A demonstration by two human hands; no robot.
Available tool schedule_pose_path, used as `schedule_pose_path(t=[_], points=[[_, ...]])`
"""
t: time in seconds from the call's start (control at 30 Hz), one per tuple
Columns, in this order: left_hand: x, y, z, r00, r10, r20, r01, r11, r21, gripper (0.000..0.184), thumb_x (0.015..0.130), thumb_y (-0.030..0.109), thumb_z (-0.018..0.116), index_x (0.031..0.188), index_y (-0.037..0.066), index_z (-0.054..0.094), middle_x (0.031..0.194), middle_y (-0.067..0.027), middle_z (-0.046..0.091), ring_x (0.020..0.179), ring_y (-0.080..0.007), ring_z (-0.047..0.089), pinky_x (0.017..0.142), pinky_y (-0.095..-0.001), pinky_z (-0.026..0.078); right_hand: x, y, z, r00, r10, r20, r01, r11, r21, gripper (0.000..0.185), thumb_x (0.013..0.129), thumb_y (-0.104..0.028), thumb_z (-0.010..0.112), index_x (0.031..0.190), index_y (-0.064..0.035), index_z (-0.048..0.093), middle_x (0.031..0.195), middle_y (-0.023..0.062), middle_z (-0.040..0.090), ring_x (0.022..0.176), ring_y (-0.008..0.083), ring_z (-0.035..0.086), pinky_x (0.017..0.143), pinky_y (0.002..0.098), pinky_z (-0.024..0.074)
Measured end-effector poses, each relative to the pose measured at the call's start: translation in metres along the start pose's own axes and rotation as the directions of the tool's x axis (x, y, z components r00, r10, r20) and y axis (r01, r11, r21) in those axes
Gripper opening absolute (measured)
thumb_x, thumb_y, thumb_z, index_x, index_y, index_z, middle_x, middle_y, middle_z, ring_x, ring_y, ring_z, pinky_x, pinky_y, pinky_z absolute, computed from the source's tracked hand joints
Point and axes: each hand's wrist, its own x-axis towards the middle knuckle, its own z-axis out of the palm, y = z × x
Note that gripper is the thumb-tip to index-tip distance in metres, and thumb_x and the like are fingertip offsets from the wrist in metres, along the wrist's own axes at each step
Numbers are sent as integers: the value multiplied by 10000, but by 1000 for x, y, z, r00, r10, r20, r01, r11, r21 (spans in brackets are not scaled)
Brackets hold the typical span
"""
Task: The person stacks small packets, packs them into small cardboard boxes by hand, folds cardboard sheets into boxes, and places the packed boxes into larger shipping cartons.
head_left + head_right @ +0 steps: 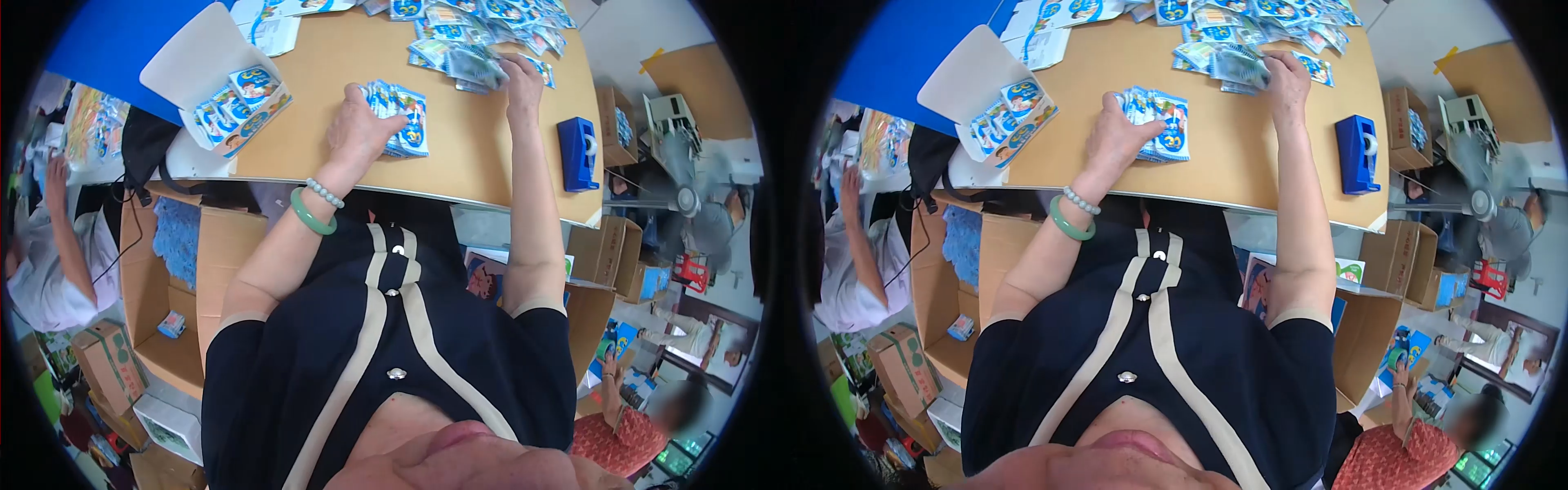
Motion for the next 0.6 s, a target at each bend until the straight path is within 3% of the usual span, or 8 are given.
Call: schedule_pose_path(t=[0.03,0.17,0.33,0.4,0.47,0.5,0.53,0.6], points=[[1,-1,1,1000,9,11,-9,1000,-9,746,650,400,833,1138,-6,441,1053,-213,662,992,-373,661,820,-472,532,-2,2,-11,998,-19,-62,27,989,144,167,863,-71,618,986,-3,708,916,55,701,824,126,647,774,269,502],[3,-5,5,1000,15,-6,-15,1000,-3,742,654,410,830,1130,-9,443,1047,-216,665,986,-378,662,820,-475,532,4,3,-42,988,-23,-151,75,933,351,134,867,-50,605,966,7,674,870,38,679,745,123,613,723,246,480],[2,-3,4,1000,23,-15,-23,1000,-2,750,653,419,827,1130,-14,442,1045,-224,665,983,-391,659,818,-479,530,-33,-35,-52,997,73,-11,-66,952,298,105,886,-68,590,955,-23,655,802,22,638,677,114,564,660,234,449],[0,-5,4,998,50,-34,-49,999,11,755,650,423,827,1131,-13,441,1044,-231,664,983,-397,657,816,-482,529,-62,-34,-25,953,154,261,-203,964,169,84,883,-92,600,920,-38,653,756,1,588,666,104,523,619,241,424],[1,-8,6,998,45,-32,-45,999,24,758,648,423,827,1132,-14,440,1047,-235,663,984,-400,657,816,-483,528,-106,-33,29,974,154,165,-143,987,-79,111,907,-144,590,928,-51,647,744,50,604,681,165,569,621,309,453],[2,-7,6,998,51,-34,-51,999,19,761,646,422,828,1132,-16,440,1050,-239,662,985,-402,657,817,-484,528,-120,-16,55,977,-164,139,212,840,-499,134,920,-171,583,956,-55,640,765,86,612,712,223,595,641,360,467],[2,-6,7,998,56,-39,-56,998,13,765,643,422,829,1133,-17,439,1052,-243,661,985,-404,656,817,-485,528,-131,-7,70,863,-438,252,441,410,-798,158,934,-197,576,984,-59,632,786,122,620,742,280,620,662,411,481],[1,-2,4,998,55,-42,-55,998,11,770,640,423,830,1135,-20,440,1056,-248,660,985,-408,656,818,-485,528,-133,-7,71,890,-401,217,392,432,-812,183,941,-212,571,1023,-58,626,827,138,623,787,308,623,690,430,486]])
